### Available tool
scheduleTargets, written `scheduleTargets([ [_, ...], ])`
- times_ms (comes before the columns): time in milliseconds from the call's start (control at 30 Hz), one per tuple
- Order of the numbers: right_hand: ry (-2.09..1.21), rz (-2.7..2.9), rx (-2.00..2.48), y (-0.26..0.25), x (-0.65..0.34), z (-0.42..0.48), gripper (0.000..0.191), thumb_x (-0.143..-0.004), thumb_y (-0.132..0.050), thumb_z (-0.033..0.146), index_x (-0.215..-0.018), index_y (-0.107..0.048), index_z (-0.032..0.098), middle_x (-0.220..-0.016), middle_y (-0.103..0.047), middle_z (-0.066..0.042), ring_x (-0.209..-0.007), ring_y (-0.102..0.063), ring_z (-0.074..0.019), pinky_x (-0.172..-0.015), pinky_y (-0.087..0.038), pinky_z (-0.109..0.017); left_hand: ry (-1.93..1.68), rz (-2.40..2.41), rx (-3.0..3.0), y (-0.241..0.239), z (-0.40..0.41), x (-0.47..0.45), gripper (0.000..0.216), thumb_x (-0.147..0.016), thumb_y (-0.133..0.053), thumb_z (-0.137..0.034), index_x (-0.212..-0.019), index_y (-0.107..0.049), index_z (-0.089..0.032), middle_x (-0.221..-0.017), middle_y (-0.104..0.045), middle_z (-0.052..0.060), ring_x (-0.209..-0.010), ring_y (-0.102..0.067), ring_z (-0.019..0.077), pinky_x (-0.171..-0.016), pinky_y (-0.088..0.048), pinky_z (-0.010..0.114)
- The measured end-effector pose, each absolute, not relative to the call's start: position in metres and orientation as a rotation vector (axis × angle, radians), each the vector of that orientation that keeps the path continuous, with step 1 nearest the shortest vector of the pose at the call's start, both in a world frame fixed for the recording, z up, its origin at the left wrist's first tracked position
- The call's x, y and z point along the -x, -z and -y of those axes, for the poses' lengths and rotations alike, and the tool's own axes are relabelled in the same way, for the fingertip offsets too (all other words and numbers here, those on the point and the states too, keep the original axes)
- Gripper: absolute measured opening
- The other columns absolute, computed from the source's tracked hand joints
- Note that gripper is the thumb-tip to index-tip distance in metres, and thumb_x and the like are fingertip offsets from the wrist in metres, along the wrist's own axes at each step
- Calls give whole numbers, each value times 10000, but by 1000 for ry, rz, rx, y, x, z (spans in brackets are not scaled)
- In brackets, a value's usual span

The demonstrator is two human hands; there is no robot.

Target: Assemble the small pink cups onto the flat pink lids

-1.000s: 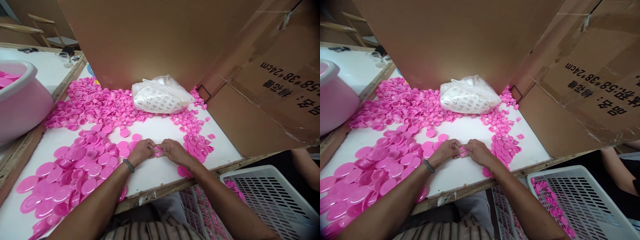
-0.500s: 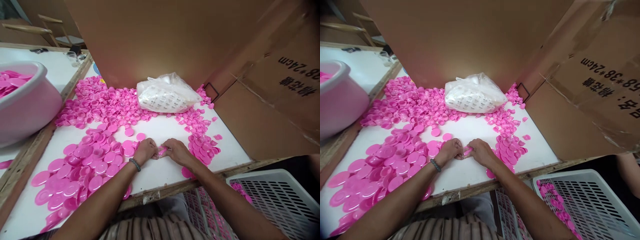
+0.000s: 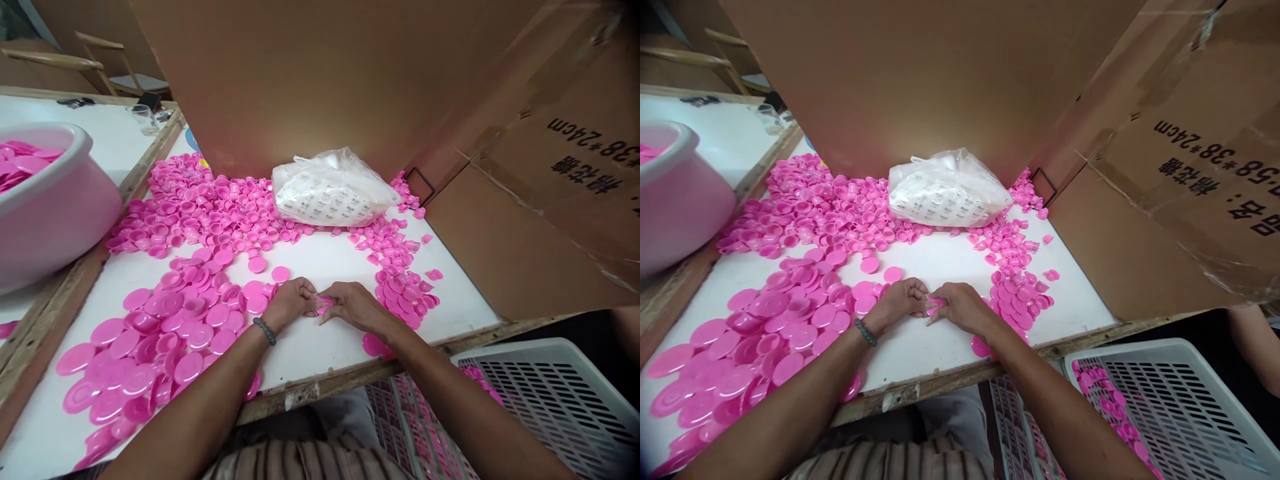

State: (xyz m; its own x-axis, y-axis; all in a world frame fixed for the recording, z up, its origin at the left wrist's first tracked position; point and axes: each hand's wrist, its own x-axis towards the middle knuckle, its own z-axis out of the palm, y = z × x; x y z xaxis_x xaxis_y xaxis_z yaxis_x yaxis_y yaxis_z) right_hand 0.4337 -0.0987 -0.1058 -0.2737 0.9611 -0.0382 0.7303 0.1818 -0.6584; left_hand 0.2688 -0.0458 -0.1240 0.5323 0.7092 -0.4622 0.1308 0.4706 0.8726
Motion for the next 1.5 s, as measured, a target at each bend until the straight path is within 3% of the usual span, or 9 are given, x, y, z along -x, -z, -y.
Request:
scheduleTargets([
  [300,-659,2041,1659,112,-429,115,173,-784,-596,356,-792,-653,194,-640,-512,22,-594,-495,-107,-529,-339,-199,-444,-1006,-1102,130,48,-269,349,-512,-781,-197,-682,-480,-149,-555,-531,-62,-497,-565,84,-496,-515,219],
  [467,-200,2031,1936,128,-413,136,286,-871,-439,230,-1106,-585,156,-716,-571,-39,-639,-500,-140,-532,-335,-217,-394,-1043,-1295,119,51,-268,255,-595,-713,-166,-719,-491,-159,-610,-573,-40,-553,-599,105,-526,-509,214],
  [567,-24,2079,1990,137,-408,142,336,-887,-361,188,-1153,-565,155,-691,-568,-48,-635,-491,-152,-510,-316,-221,-318,-1178,-1537,112,53,-272,175,-641,-641,-114,-745,-507,-159,-686,-608,-18,-598,-604,98,-507,-475,172],
  [700,-111,2046,1892,139,-414,140,339,-898,-361,263,-1122,-592,156,-674,-575,-42,-597,-503,-148,-492,-326,-224,-202,-1297,-1756,102,55,-278,174,-649,-623,-107,-790,-535,-156,-773,-644,14,-666,-611,111,-513,-446,162],
  [933,-393,1915,1717,135,-393,129,338,-870,-437,349,-1108,-582,156,-716,-586,-31,-632,-552,-154,-565,-413,-242,-236,-1361,-1957,78,55,-260,305,-604,-694,-239,-883,-597,-165,-794,-649,59,-796,-608,219,-673,-469,287],
  [1033,-341,2033,1656,132,-366,122,319,-885,-411,314,-1116,-566,159,-762,-576,-47,-688,-559,-172,-590,-432,-261,-283,-1412,-1988,63,49,-234,339,-650,-680,-288,-961,-593,-186,-846,-654,51,-808,-603,200,-680,-466,274],
  [1133,-219,2142,1584,132,-348,119,362,-885,-419,323,-1201,-504,169,-796,-561,-54,-751,-555,-191,-635,-452,-283,-438,-1491,-1931,49,42,-200,230,-749,-604,-329,-936,-601,-195,-881,-653,38,-735,-604,147,-614,-464,231],
  [1267,-107,2133,1570,134,-344,121,389,-886,-419,333,-1232,-470,162,-839,-551,-64,-792,-548,-196,-670,-467,-302,-646,-1733,-1996,40,28,-160,171,-820,-520,-318,-861,-602,-173,-824,-642,39,-731,-593,143,-604,-462,226],
  [1500,-109,2163,1593,132,-349,125,304,-893,-402,299,-1130,-543,170,-846,-557,-62,-803,-552,-187,-674,-486,-297,-476,-1639,-2473,59,-17,-172,156,-809,-471,-109,-890,-603,-124,-937,-594,112,-851,-563,180,-708,-478,278],
])
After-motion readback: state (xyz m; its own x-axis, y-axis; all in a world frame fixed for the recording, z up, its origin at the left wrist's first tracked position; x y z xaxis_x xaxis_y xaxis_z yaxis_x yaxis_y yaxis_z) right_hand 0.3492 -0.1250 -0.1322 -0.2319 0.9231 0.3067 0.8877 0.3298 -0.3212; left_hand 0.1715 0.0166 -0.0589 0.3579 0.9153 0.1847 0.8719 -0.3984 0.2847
